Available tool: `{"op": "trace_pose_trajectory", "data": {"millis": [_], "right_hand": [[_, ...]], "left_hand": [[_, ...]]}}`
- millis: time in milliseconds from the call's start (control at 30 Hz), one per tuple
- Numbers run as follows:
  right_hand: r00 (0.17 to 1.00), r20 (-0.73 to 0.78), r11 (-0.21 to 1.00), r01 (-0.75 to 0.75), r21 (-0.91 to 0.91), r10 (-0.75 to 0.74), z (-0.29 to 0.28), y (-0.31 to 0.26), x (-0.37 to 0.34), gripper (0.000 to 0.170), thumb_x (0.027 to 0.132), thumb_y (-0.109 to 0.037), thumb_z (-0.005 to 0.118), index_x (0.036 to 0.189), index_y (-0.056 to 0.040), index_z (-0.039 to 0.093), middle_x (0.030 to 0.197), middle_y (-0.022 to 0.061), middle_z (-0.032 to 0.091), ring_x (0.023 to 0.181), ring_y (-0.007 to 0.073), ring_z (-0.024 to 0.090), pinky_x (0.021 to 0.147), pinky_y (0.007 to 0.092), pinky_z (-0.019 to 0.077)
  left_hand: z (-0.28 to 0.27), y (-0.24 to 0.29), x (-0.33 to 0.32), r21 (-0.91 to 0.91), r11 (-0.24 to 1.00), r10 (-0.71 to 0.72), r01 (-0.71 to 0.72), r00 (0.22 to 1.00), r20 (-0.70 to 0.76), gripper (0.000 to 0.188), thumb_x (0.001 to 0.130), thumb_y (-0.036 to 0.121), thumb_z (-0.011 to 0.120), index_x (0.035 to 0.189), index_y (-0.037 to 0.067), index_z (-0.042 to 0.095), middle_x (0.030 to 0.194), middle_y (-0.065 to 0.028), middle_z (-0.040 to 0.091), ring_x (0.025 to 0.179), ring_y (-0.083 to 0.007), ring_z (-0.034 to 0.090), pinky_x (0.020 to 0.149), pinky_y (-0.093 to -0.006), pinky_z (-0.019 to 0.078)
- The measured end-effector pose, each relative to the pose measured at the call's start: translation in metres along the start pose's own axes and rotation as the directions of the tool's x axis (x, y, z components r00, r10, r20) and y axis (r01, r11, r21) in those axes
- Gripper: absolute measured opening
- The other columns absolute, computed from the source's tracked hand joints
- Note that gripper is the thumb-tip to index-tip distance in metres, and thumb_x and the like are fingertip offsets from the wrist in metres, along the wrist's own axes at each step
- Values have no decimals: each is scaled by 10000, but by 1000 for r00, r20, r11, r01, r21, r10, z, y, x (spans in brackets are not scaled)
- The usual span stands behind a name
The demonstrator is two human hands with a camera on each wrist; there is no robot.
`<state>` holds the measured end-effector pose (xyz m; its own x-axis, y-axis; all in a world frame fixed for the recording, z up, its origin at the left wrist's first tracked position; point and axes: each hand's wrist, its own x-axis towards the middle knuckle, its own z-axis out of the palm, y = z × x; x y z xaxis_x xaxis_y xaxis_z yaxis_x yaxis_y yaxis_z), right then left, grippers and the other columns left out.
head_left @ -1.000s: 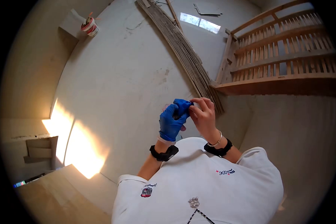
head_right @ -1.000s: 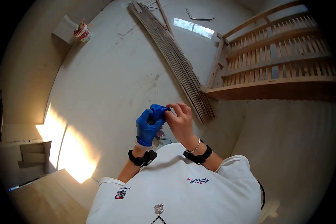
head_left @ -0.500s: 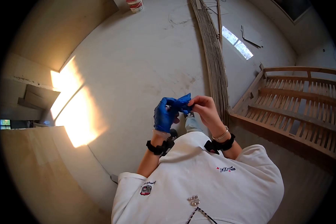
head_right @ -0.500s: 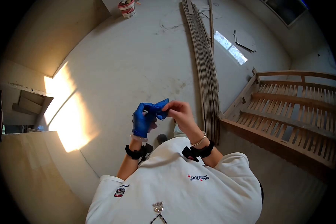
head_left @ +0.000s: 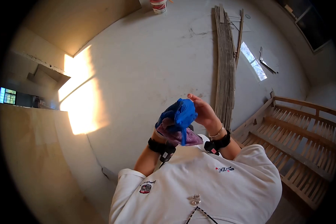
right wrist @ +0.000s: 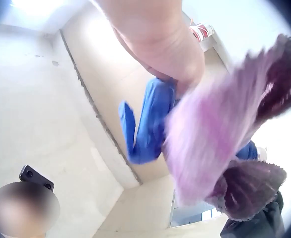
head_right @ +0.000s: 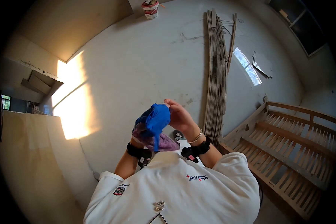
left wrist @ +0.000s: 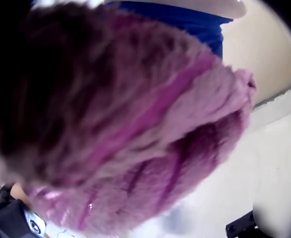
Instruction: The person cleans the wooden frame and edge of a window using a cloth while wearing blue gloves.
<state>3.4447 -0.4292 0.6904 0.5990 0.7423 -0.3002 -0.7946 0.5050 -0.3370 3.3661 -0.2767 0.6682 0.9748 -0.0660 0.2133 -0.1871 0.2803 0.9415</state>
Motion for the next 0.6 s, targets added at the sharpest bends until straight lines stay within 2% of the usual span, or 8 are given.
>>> {"op": "trace_pose_trajectory", "data": {"millis": [67, 167, 267, 300, 400, 500, 567, 600], "right_hand": [[985, -21, 985, -168, 39, 169, -4, -3, 4, 191, 859, -60, 455, 1045, -53, 498, 862, 17, 584, 786, 123, 561, 725, 273, 466], [937, 119, 926, -346, 155, 330, -43, 1, 6, 201, 867, -54, 460, 1056, -3, 509, 933, 67, 588, 817, 146, 595, 708, 270, 518], [901, 72, 883, -433, 181, 427, -51, -1, 7, 181, 886, -47, 480, 1030, 54, 523, 937, 107, 607, 794, 146, 626, 639, 218, 553], [859, 243, 874, -480, 72, 451, -52, -8, 9, 173, 877, -39, 506, 1015, 60, 536, 906, 92, 615, 766, 125, 622, 621, 211, 549], [846, 262, 883, -420, -212, 465, -69, -5, 18, 166, 845, -35, 583, 983, 56, 577, 847, 52, 632, 724, 69, 604, 584, 191, 524], [564, 683, 886, -308, -347, 463, -67, -21, 36, 268, 855, -133, 608, 1048, 47, 559, 941, 32, 615, 806, 57, 578, 658, 190, 485], [678, 543, 859, -287, -424, 495, -48, -18, 33, 314, 864, -154, 600, 1091, 49, 526, 986, 31, 595, 864, 64, 557, 728, 210, 471], [784, 382, 824, -272, -497, 490, -42, -12, 36, 360, 872, -175, 592, 1133, 52, 493, 1031, 30, 575, 922, 71, 537, 798, 229, 457]], "left_hand": [[-8, -27, 3, 331, 921, 210, -205, 978, 21, 401, 843, 306, 558, 1092, -9, 553, 1137, -96, 557, 1049, -174, 532, 872, -266, 440], [-8, -31, 8, -789, 588, -4, 177, 976, 216, 440, 833, 315, 583, 1139, 10, 500, 1153, -89, 547, 996, -164, 543, 812, -291, 471], [11, -17, 1, -195, 942, 243, -273, 956, -162, 411, 831, 319, 582, 1112, 26, 520, 1092, -70, 578, 937, -165, 556, 778, -294, 476], [-11, -31, -8, -401, 891, -253, 214, 966, -48, 382, 827, 274, 593, 1115, 32, 524, 1016, -52, 607, 896, -165, 568, 796, -298, 477], [-39, -59, -5, -461, 679, -533, 571, 815, 226, 338, 817, 217, 599, 1097, 40, 537, 974, -37, 623, 865, -156, 579, 809, -294, 475], [-40, -69, -17, -446, 663, -572, 601, 791, 216, 319, 781, 177, 622, 1068, 57, 552, 990, -39, 622, 870, -141, 581, 817, -282, 473], [-36, -47, -11, -597, 573, -571, 561, 796, 199, 316, 766, 170, 633, 1053, 61, 555, 991, -47, 624, 877, -144, 584, 818, -284, 473], [-32, -25, -6, 23, 973, -228, 230, 972, -51, 250, 784, 164, 621, 1003, 56, 568, 936, -70, 622, 829, -175, 584, 769, -294, 483]]}}
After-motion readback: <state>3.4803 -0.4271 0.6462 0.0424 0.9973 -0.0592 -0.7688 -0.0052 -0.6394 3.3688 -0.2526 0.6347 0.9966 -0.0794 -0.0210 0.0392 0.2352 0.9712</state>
